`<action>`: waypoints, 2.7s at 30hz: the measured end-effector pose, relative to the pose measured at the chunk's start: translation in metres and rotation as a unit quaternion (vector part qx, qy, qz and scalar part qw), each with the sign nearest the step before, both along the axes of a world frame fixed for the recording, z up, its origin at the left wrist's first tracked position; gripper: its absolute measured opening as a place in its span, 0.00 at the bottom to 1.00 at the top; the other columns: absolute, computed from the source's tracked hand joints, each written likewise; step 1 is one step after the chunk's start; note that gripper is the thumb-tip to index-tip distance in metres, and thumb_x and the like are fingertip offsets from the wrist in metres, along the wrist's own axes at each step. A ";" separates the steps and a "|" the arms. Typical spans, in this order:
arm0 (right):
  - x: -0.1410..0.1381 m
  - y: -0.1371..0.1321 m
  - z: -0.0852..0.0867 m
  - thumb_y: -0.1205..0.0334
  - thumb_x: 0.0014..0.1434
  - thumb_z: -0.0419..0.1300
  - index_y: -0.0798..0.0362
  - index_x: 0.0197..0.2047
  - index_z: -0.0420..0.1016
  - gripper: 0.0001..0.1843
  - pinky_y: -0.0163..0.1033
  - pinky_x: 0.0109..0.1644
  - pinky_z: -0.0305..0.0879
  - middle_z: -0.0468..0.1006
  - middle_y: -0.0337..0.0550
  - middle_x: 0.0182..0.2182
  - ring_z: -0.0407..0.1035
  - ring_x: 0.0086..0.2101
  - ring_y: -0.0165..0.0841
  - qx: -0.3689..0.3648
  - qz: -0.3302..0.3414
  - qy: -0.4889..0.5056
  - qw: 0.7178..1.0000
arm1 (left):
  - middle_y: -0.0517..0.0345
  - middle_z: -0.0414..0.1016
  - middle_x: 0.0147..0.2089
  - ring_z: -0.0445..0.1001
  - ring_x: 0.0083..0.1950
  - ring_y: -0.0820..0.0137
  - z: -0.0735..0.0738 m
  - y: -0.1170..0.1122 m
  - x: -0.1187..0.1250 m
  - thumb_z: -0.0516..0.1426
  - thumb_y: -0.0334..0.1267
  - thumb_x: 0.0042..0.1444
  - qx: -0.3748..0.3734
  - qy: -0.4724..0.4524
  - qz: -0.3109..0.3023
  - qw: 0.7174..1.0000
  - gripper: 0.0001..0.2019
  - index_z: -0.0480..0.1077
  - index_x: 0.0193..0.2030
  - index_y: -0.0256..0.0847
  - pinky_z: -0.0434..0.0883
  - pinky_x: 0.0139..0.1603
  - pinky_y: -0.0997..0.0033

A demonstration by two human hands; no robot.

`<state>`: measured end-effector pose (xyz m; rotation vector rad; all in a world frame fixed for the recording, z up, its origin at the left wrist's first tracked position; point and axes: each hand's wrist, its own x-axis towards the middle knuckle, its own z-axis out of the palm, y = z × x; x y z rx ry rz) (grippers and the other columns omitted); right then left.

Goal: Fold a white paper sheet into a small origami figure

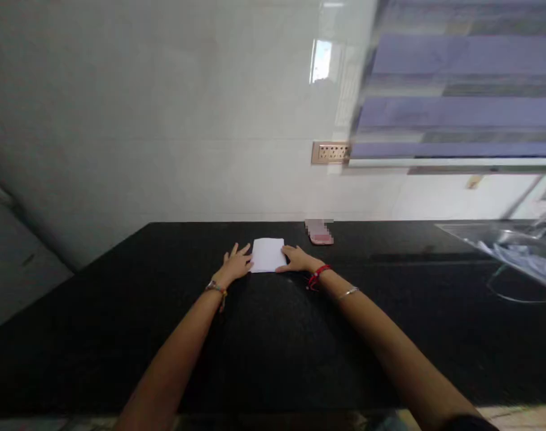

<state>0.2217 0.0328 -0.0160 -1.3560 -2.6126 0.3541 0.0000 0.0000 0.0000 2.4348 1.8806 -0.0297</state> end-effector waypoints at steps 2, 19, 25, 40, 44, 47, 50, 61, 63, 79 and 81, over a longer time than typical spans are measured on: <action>0.007 -0.003 -0.001 0.40 0.42 0.59 0.61 0.49 0.62 0.39 0.60 0.56 0.45 0.62 0.62 0.53 0.56 0.53 0.50 -0.002 -0.002 0.001 1.000 | 0.59 0.41 0.66 0.36 0.65 0.48 0.000 -0.003 0.009 0.45 0.42 0.56 0.002 -0.001 -0.007 1.000 0.20 0.62 0.55 0.47 0.50 0.55 0.39; 0.087 -0.055 -0.004 0.38 0.41 0.59 0.61 0.56 0.57 0.46 0.57 0.59 0.40 0.55 0.63 0.57 0.48 0.57 0.48 -0.012 -0.015 0.005 1.000 | 0.56 0.45 0.65 0.40 0.65 0.51 -0.004 -0.045 0.087 0.47 0.41 0.55 0.031 -0.027 -0.047 0.998 0.17 0.67 0.48 0.42 0.53 0.55 0.43; 0.107 -0.076 -0.004 0.35 0.40 0.57 0.60 0.55 0.59 0.46 0.57 0.59 0.41 0.57 0.60 0.56 0.51 0.56 0.48 0.005 -0.015 0.007 1.000 | 0.55 0.44 0.66 0.40 0.65 0.52 -0.004 -0.062 0.101 0.47 0.41 0.54 0.037 -0.043 -0.075 0.996 0.18 0.67 0.49 0.40 0.54 0.56 0.44; 0.138 -0.104 -0.003 0.38 0.40 0.59 0.58 0.57 0.56 0.47 0.57 0.59 0.40 0.56 0.59 0.57 0.47 0.58 0.47 -0.023 -0.041 0.017 0.999 | 0.57 0.43 0.66 0.39 0.65 0.50 -0.012 -0.087 0.127 0.49 0.45 0.54 0.059 -0.080 -0.045 0.994 0.18 0.66 0.50 0.46 0.51 0.57 0.44; 0.136 -0.106 -0.002 0.40 0.40 0.61 0.57 0.57 0.56 0.46 0.57 0.59 0.41 0.56 0.58 0.57 0.47 0.58 0.48 -0.029 -0.049 0.026 0.998 | 0.56 0.43 0.66 0.39 0.65 0.50 -0.016 -0.087 0.127 0.48 0.46 0.55 0.062 -0.080 -0.037 0.994 0.19 0.65 0.52 0.46 0.50 0.57 0.44; 0.136 -0.107 -0.002 0.41 0.40 0.61 0.57 0.58 0.55 0.46 0.55 0.59 0.42 0.56 0.58 0.57 0.48 0.58 0.48 -0.032 -0.051 0.040 0.997 | 0.52 0.44 0.66 0.39 0.65 0.51 -0.018 -0.087 0.127 0.45 0.48 0.56 0.059 -0.078 -0.033 0.995 0.21 0.62 0.54 0.45 0.49 0.57 0.45; 0.139 -0.105 -0.004 0.43 0.40 0.62 0.61 0.59 0.52 0.49 0.52 0.61 0.42 0.51 0.61 0.59 0.46 0.58 0.47 -0.037 -0.056 0.063 0.996 | 0.48 0.45 0.65 0.41 0.65 0.52 -0.018 -0.087 0.124 0.41 0.51 0.57 0.068 -0.078 -0.034 0.994 0.24 0.60 0.55 0.42 0.49 0.58 0.46; 0.142 -0.101 -0.003 0.41 0.40 0.62 0.63 0.58 0.56 0.49 0.46 0.60 0.47 0.56 0.60 0.57 0.51 0.56 0.44 -0.008 -0.025 0.057 0.998 | 0.52 0.54 0.62 0.45 0.64 0.57 -0.019 -0.079 0.118 0.42 0.51 0.57 0.042 -0.078 -0.072 0.993 0.24 0.57 0.57 0.44 0.47 0.59 0.48; 0.142 -0.101 -0.002 0.41 0.41 0.61 0.61 0.56 0.60 0.45 0.47 0.59 0.48 0.58 0.59 0.56 0.53 0.56 0.45 -0.008 -0.015 0.044 0.999 | 0.52 0.54 0.62 0.44 0.64 0.56 -0.019 -0.081 0.118 0.44 0.53 0.56 0.030 -0.077 -0.103 0.991 0.25 0.55 0.58 0.45 0.43 0.59 0.42; 0.143 -0.099 -0.001 0.42 0.44 0.59 0.58 0.56 0.62 0.40 0.48 0.59 0.48 0.56 0.55 0.58 0.53 0.56 0.45 -0.022 -0.008 0.044 0.999 | 0.52 0.57 0.60 0.46 0.63 0.54 -0.016 -0.083 0.123 0.47 0.53 0.54 0.046 -0.053 -0.127 0.989 0.24 0.59 0.56 0.47 0.44 0.59 0.44; 0.143 -0.094 -0.002 0.41 0.44 0.58 0.56 0.56 0.61 0.40 0.47 0.59 0.47 0.55 0.53 0.58 0.52 0.57 0.44 -0.022 -0.009 0.041 0.999 | 0.52 0.57 0.60 0.47 0.63 0.54 -0.016 -0.081 0.124 0.47 0.52 0.54 0.050 -0.053 -0.120 0.990 0.23 0.60 0.55 0.47 0.44 0.58 0.44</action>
